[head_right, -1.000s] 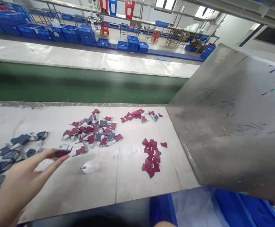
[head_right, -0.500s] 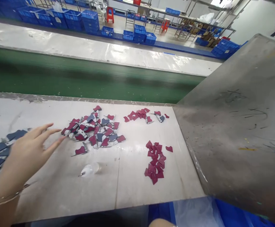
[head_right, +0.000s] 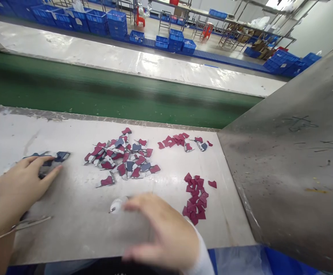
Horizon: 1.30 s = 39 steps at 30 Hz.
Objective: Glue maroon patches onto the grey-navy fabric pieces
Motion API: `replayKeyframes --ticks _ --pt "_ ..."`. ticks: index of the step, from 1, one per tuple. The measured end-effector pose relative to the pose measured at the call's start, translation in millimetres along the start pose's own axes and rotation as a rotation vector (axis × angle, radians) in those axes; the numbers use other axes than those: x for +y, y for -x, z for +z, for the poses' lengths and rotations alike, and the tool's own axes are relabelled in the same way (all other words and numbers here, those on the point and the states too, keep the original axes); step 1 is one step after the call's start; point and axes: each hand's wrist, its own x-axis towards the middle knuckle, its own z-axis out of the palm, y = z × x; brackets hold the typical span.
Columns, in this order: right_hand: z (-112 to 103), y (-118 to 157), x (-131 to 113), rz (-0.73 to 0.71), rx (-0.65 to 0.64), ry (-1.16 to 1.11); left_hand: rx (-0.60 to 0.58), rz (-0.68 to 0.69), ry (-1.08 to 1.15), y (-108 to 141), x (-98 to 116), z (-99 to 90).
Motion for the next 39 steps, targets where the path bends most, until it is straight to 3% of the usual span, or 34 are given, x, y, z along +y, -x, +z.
replayKeyframes --ticks 2,4,8,15,20,23,25,27,33,36,39 --pt "15.4 -25.1 21.0 0.124 0.065 -0.076 -0.053 -0.030 0.079 -6.5 3.6 -4.1" --pt "32.1 -41.4 36.9 0.137 0.062 -0.114 -0.097 -0.045 0.175 -13.8 4.2 -8.2" --pt "47.1 -46.5 45.5 0.134 0.078 -0.193 -0.150 -0.034 0.295 -24.7 -1.8 -13.4" --pt "28.8 -19.0 40.1 0.096 0.014 -0.485 -0.210 -0.014 0.590 -31.1 -16.3 -9.5" --pt "12.7 9.1 44.7 0.063 0.107 -0.663 -0.178 0.009 0.823 -19.2 -16.8 -27.0" --pt "3.3 17.6 45.8 0.009 0.129 -0.729 -0.207 0.079 1.237 6.2 2.0 -39.8" --pt "1.2 19.1 46.5 -0.032 0.134 -0.779 -0.332 0.108 1.631 30.0 23.8 -41.3" --pt "4.1 19.0 47.6 -0.080 0.148 -0.841 -0.453 0.104 1.841 56.0 48.6 -35.3" --pt "25.1 16.5 45.4 -0.197 0.228 -1.029 -0.829 0.149 2.086 114.4 102.9 0.0" --pt "27.0 15.2 42.0 -0.207 0.222 -1.069 -0.972 0.173 2.091 123.4 113.9 8.1" --pt "23.3 15.8 42.6 -0.208 0.180 -1.074 -1.030 0.212 2.122 124.4 115.9 6.9"
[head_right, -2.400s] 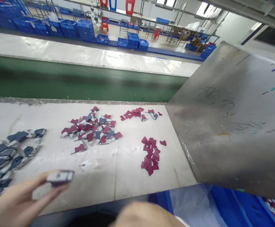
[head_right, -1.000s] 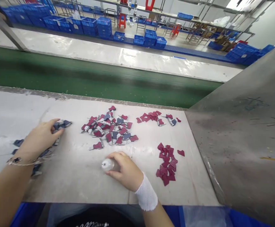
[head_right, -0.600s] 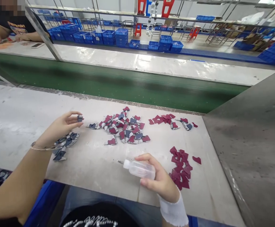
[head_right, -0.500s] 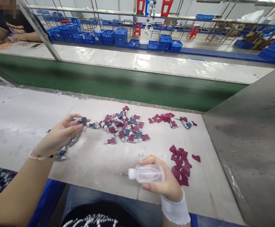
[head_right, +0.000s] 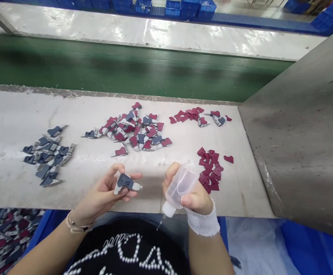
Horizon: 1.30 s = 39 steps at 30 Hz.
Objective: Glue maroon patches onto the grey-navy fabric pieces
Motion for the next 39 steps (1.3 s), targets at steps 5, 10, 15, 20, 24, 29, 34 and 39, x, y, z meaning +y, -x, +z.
replayKeyframes --ticks 5,10,15,20,24,29,34,39 --pt "-15.5 5.4 -2.1 0.100 -0.119 0.028 -0.029 0.005 -0.001 2.6 5.1 0.1" --pt "-27.6 12.1 -1.5 0.164 -0.191 0.052 0.071 0.009 0.010 0.2 2.5 -4.0" --pt "-13.8 -0.2 -13.9 0.155 -0.241 0.101 0.045 -0.147 0.067 -2.7 -0.4 -3.8" --pt "-7.4 -3.9 -21.2 0.171 -0.232 0.150 -0.028 -0.206 -0.036 1.8 -2.2 2.9" --pt "-18.0 12.3 -17.3 0.218 -0.230 0.153 0.009 -0.195 -0.393 9.4 -0.6 7.8" --pt "-21.4 23.1 -17.8 0.264 -0.178 0.121 0.024 -0.154 -0.596 13.5 -1.2 12.8" --pt "-5.1 15.0 -31.4 0.273 -0.107 0.193 0.159 -0.037 -0.724 9.9 0.0 17.0" --pt "23.1 8.2 -45.8 0.228 -0.011 0.499 0.345 0.154 -0.932 5.1 -0.3 19.3"
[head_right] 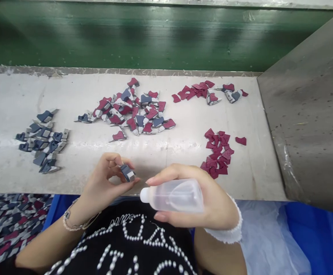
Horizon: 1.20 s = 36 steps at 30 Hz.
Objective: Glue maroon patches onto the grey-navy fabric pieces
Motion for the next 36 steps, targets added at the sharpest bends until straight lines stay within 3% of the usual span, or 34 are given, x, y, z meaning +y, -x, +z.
replayKeyframes --ticks 4,12,18,24,36 --pt "11.6 0.8 -5.2 -0.068 0.069 0.227 -0.044 -0.039 -0.075 -1.7 -0.6 4.1" --pt "16.8 -2.2 -8.4 0.007 0.127 0.137 -0.087 -0.029 0.062 -3.0 -2.4 12.4" --pt "28.5 1.0 -17.4 -0.053 0.120 0.453 -0.158 -0.056 0.049 -0.3 1.6 11.1" --pt "43.5 -4.8 -20.4 -0.116 0.362 0.715 -0.155 -0.055 0.003 -0.7 1.2 11.1" --pt "55.0 -14.4 -21.2 -0.113 0.343 0.612 -0.202 -0.009 0.061 4.6 4.9 9.3"
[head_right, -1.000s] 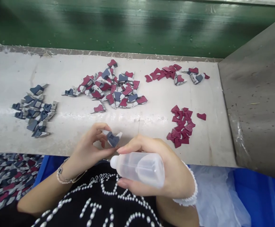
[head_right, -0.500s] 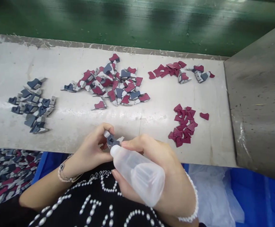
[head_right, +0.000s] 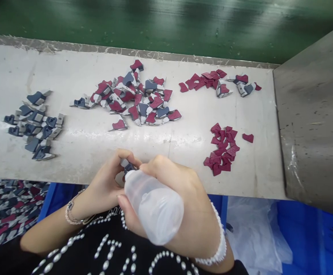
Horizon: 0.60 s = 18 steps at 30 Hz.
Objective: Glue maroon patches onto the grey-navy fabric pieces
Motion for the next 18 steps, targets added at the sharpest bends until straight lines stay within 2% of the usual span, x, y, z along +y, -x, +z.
replayKeyframes --ticks 5,14,18 --pt "-0.7 -1.1 -3.2 0.029 -0.020 0.006 0.006 0.032 -0.049 1.4 1.0 0.1" --pt "-2.1 -0.1 -1.4 -0.004 -0.041 0.017 -0.003 0.050 -0.074 2.2 3.2 -1.0" --pt "0.4 2.7 0.0 -0.036 -0.072 0.111 -0.012 0.029 -0.041 2.7 3.5 -1.5"
